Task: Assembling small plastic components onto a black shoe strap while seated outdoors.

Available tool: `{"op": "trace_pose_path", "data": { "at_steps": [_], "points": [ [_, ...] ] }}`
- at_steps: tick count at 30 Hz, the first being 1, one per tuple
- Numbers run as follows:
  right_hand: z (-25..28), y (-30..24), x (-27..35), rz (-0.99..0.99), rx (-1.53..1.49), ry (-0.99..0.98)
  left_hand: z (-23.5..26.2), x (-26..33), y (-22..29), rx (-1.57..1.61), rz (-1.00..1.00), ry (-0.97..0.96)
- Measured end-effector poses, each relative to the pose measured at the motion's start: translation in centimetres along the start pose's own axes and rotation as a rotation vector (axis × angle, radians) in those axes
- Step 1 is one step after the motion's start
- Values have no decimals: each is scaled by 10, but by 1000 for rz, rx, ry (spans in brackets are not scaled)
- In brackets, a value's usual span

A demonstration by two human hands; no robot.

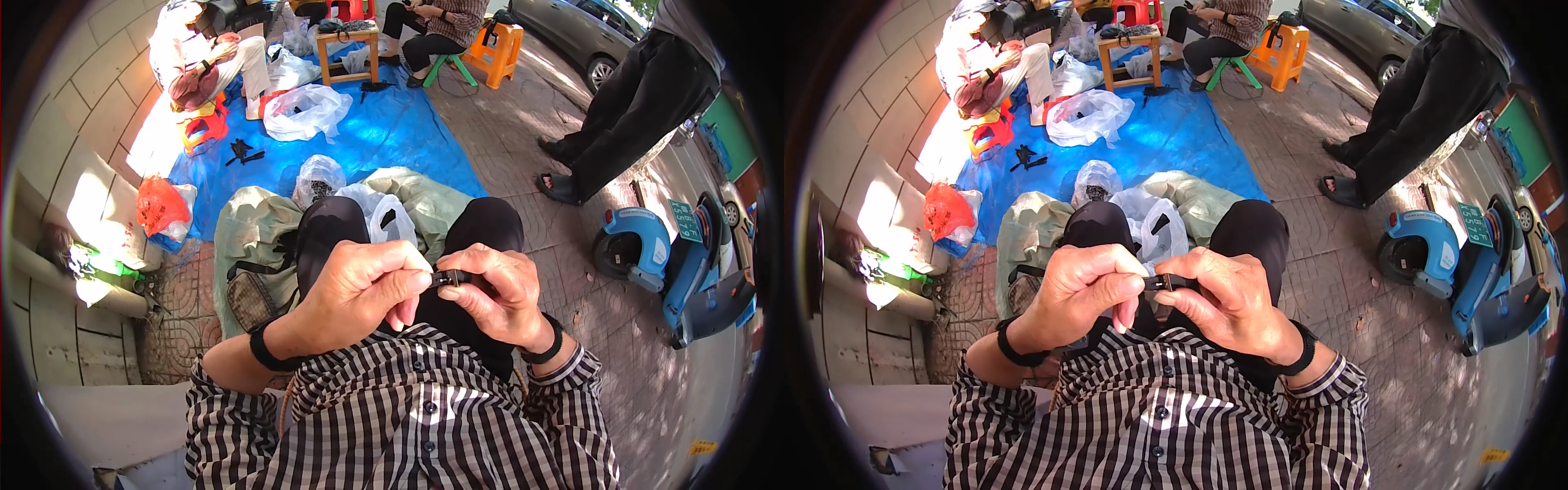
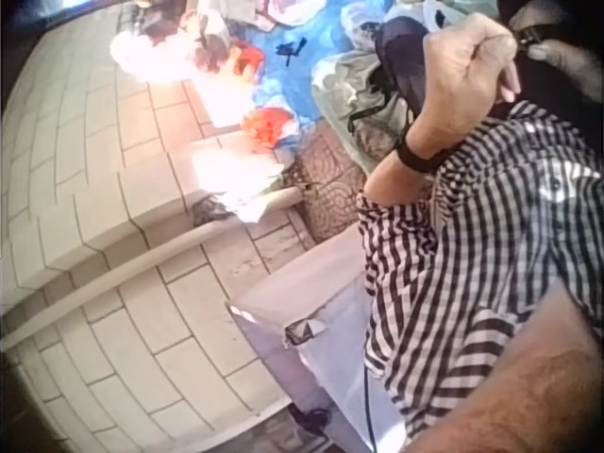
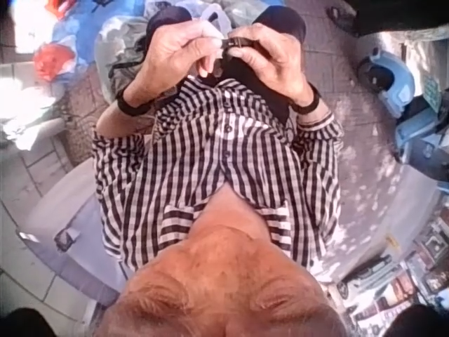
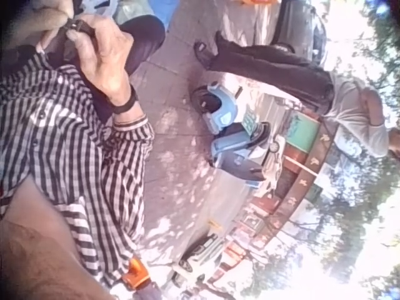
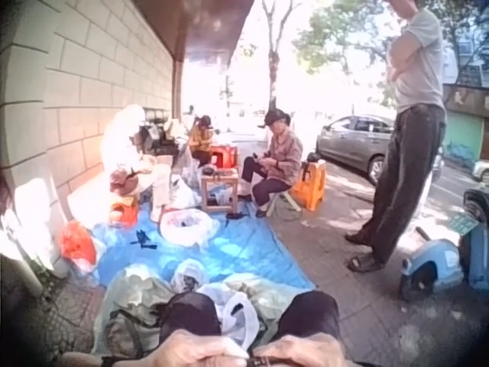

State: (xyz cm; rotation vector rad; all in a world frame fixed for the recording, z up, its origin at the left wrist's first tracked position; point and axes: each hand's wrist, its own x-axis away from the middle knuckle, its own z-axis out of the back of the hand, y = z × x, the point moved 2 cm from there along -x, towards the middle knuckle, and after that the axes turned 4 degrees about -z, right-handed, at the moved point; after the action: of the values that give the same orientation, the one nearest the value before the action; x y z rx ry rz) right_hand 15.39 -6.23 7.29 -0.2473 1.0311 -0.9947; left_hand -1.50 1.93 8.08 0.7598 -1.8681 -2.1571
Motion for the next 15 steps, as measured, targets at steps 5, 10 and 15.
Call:
{"op": "trace_pose_path", "data": {
  "at_steps": [5,10,15],
  "points": [
    [-8,5,0,-49,-249,60,1,-2,2,111,85,-20],
    [-8,9,3,94,-123,163,-1,-3,11,-82,-38,-18],
    [-7,9,4,256,-42,209,-5,-1,14,-304,-153,-13]
  ]
}}
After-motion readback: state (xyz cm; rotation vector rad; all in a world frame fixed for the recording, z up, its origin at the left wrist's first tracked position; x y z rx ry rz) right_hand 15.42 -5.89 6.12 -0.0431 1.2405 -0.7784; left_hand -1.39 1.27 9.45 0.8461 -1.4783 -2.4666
